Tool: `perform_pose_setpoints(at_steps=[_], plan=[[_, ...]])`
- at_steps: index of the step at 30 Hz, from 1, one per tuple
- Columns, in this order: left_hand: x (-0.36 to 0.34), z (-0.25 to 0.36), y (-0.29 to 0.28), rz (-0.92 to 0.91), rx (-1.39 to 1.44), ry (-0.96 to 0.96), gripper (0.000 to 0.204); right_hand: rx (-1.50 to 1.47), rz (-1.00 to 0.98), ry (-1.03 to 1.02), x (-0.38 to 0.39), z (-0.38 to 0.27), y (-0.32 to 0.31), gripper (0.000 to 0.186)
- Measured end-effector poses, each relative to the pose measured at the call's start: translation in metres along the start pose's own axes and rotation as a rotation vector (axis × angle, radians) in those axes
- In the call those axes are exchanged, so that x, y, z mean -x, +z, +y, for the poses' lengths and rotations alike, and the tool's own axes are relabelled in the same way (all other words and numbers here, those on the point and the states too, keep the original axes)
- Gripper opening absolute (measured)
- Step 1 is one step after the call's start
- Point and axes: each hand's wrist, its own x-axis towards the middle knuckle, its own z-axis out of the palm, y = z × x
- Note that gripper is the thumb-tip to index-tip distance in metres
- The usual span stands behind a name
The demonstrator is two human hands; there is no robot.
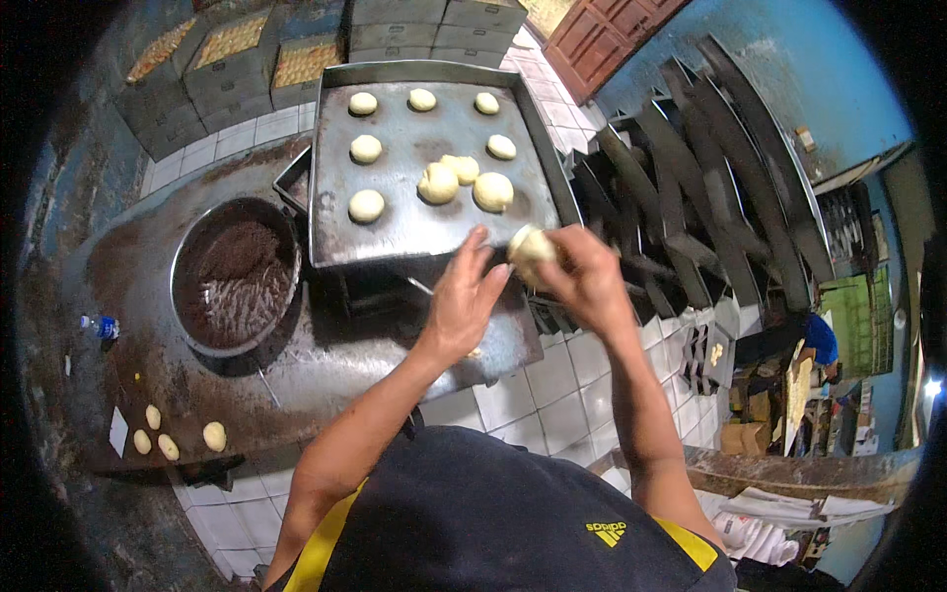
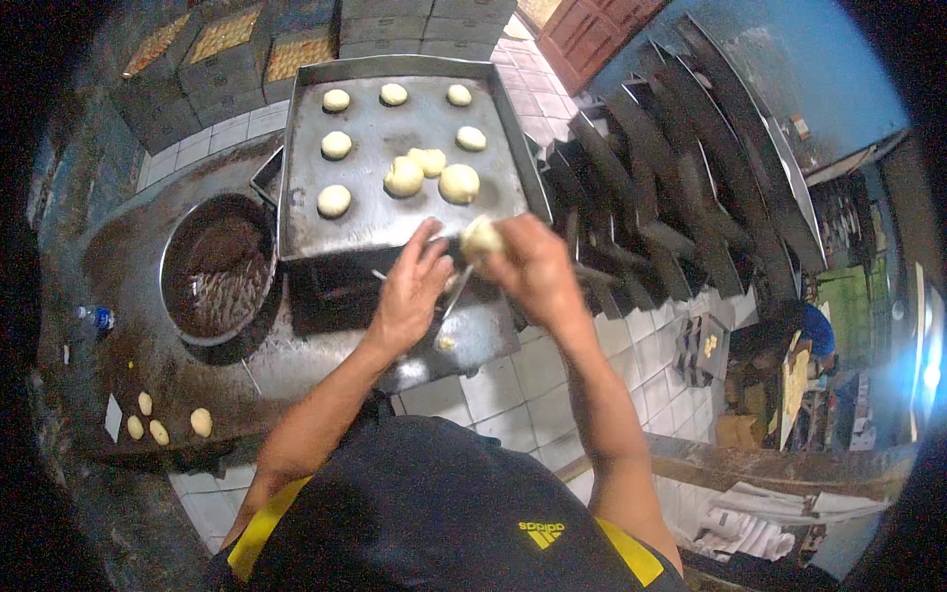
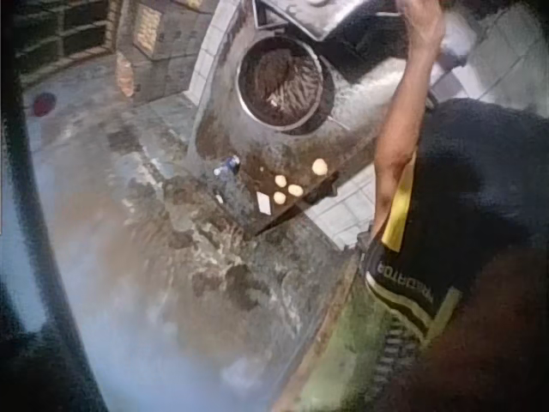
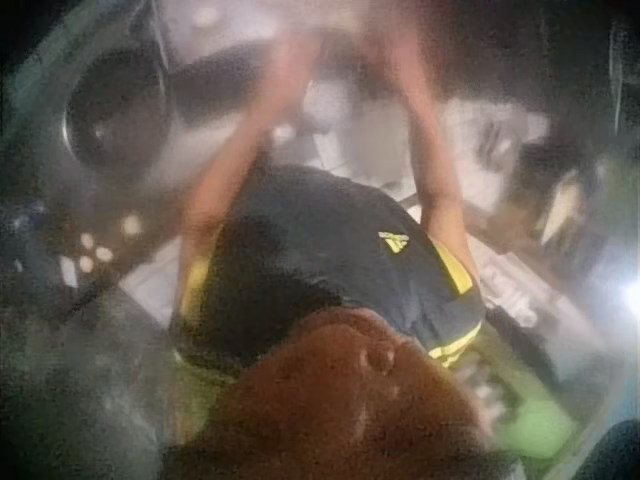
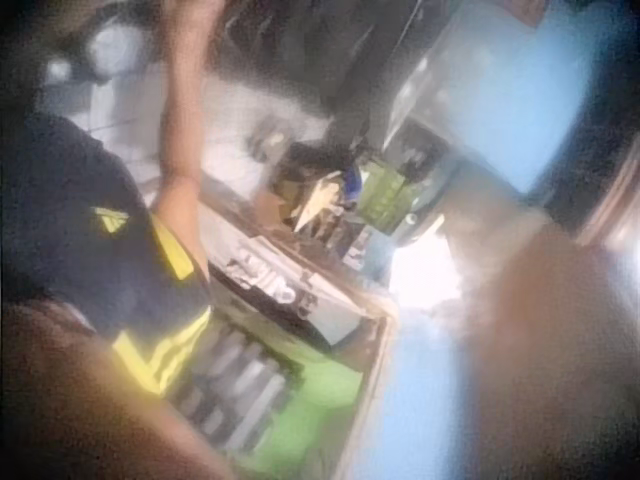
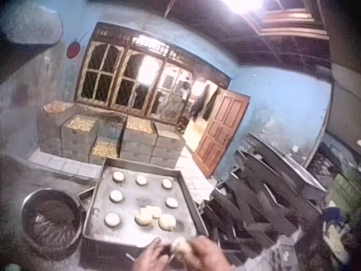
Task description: The person scoops a dark filling into small pieces of dough, pinches the dough closed to encase the filling, and places the formed rolls onto a metal baking tray.
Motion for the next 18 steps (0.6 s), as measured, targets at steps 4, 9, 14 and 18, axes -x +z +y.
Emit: perform_pose_setpoints(at_steps=[4, 9, 14, 18], plan=[[0.052, 0.009, 0.05, -0.027, 0.346, -0.285, 0.044, -0.044, 0.2, -0.15, 0.084, -0.041, 0.013, 0.04], [0.119, -0.033, 0.036, 0.142, -0.318, -0.174, 0.057, -0.251, 0.245, 0.048, 0.182, -0.042, 0.075, 0.031], [0.168, -0.021, 0.024, 0.302, -0.134, -0.305, 0.059, -1.087, 0.256, 0.426, 0.217, -0.056, 0.138, 0.029], [0.197, -0.008, -0.042, 0.278, -0.105, -0.24, 0.058, -1.339, 0.019, 0.509, 0.209, -0.095, 0.141, 0.035]])
